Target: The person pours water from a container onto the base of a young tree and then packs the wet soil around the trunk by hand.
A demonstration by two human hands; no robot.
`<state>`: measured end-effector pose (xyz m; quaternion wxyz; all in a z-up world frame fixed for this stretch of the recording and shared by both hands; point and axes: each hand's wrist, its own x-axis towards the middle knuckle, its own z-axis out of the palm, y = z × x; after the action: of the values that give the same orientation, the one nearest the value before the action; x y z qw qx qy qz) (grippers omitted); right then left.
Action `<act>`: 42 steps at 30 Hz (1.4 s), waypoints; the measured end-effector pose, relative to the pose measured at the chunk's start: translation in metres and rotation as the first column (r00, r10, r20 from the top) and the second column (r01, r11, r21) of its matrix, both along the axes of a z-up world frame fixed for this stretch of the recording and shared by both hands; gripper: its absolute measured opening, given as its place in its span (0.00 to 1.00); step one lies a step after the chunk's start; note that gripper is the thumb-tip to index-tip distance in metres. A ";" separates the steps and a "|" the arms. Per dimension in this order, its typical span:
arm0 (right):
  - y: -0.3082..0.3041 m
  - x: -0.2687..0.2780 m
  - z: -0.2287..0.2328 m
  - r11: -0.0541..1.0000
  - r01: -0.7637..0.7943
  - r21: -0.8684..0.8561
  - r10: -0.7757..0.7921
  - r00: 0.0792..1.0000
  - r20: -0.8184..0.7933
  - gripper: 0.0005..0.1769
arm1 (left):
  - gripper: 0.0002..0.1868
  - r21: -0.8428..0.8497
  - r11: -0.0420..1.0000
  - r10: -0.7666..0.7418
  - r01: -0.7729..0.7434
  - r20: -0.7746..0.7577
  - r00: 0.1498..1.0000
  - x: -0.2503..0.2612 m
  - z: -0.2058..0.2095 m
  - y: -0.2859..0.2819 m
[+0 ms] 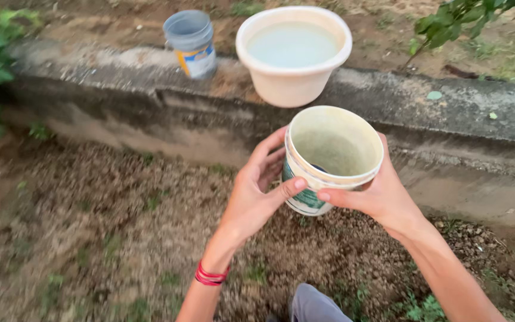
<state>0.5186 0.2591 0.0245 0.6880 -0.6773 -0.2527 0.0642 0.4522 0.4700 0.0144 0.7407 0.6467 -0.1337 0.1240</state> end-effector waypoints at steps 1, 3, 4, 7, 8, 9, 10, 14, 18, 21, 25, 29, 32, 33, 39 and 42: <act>0.003 0.012 -0.002 1.000 0.027 -0.002 -0.027 1.000 -0.003 0.60 | 0.44 -0.007 1.000 -0.015 0.015 -0.008 1.000 0.016 -0.003 0.004; 0.009 0.039 -0.006 0.997 0.078 -0.003 -0.078 0.997 -0.009 0.59 | 0.44 -0.018 0.999 -0.044 0.044 -0.023 0.999 0.051 -0.007 0.011; 0.013 0.055 -0.009 0.995 0.098 -0.002 -0.098 0.995 -0.020 0.59 | 0.44 -0.020 0.998 -0.059 0.058 -0.035 0.998 0.071 -0.009 0.014; 0.021 0.109 -0.018 0.990 0.144 -0.008 -0.144 0.989 -0.028 0.60 | 0.44 -0.015 0.997 -0.079 0.078 -0.053 0.995 0.131 -0.018 0.025; 0.024 0.131 -0.022 0.987 0.159 -0.015 -0.159 0.987 -0.015 0.60 | 0.43 -0.005 0.997 -0.078 0.078 -0.049 0.996 0.153 -0.021 0.028; 0.028 0.149 -0.025 0.984 0.174 -0.025 -0.174 0.985 -0.004 0.60 | 0.43 0.003 0.997 -0.076 0.076 -0.047 0.996 0.173 -0.025 0.033; 0.034 0.168 -0.028 0.984 0.178 -0.026 -0.178 0.984 0.020 0.60 | 0.42 0.000 0.997 -0.076 0.076 -0.052 0.996 0.193 -0.028 0.039; 0.055 0.249 -0.029 0.978 0.197 -0.060 -0.191 0.977 0.095 0.62 | 0.41 0.055 0.998 -0.031 0.037 -0.100 0.994 0.274 -0.026 0.059; 0.071 0.323 -0.026 0.968 0.227 -0.110 -0.204 0.961 0.190 0.66 | 0.35 0.074 0.997 0.002 0.011 -0.178 0.984 0.342 -0.023 0.075; 0.082 0.368 -0.030 0.947 0.276 -0.165 -0.232 0.943 0.240 0.67 | 0.30 0.191 0.979 0.104 -0.072 -0.161 0.982 0.388 -0.029 0.092; 0.104 0.420 -0.044 0.841 0.412 -0.352 -0.278 0.886 0.372 0.67 | 0.26 0.276 0.941 0.242 -0.196 -0.142 0.960 0.437 -0.050 0.129; 0.127 0.465 -0.072 0.696 0.486 -0.529 -0.248 0.854 0.458 0.67 | 0.23 0.496 0.808 0.378 -0.319 -0.022 0.925 0.485 -0.081 0.172; 0.143 0.495 -0.093 0.628 0.523 -0.576 -0.216 0.829 0.516 0.66 | 0.22 0.624 0.703 0.402 -0.340 0.046 0.915 0.526 -0.098 0.199; 0.148 0.501 -0.102 0.617 0.532 -0.580 -0.201 0.819 0.537 0.65 | 0.22 0.663 0.672 0.399 -0.329 0.049 0.916 0.536 -0.106 0.206; 0.189 0.533 -0.132 0.487 0.545 -0.683 -0.189 0.829 0.527 0.67 | 0.22 0.777 0.586 0.248 -0.231 0.100 0.964 0.607 -0.144 0.240; 0.208 0.542 -0.143 0.415 0.542 -0.731 -0.196 0.838 0.510 0.65 | 0.22 0.836 0.482 0.164 -0.262 0.207 0.964 0.634 -0.165 0.257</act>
<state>1.0606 0.4672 -0.1180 0.2028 -0.9636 -0.1452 -0.0960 1.0863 0.7274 -0.1505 0.2955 0.9317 -0.1326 0.1643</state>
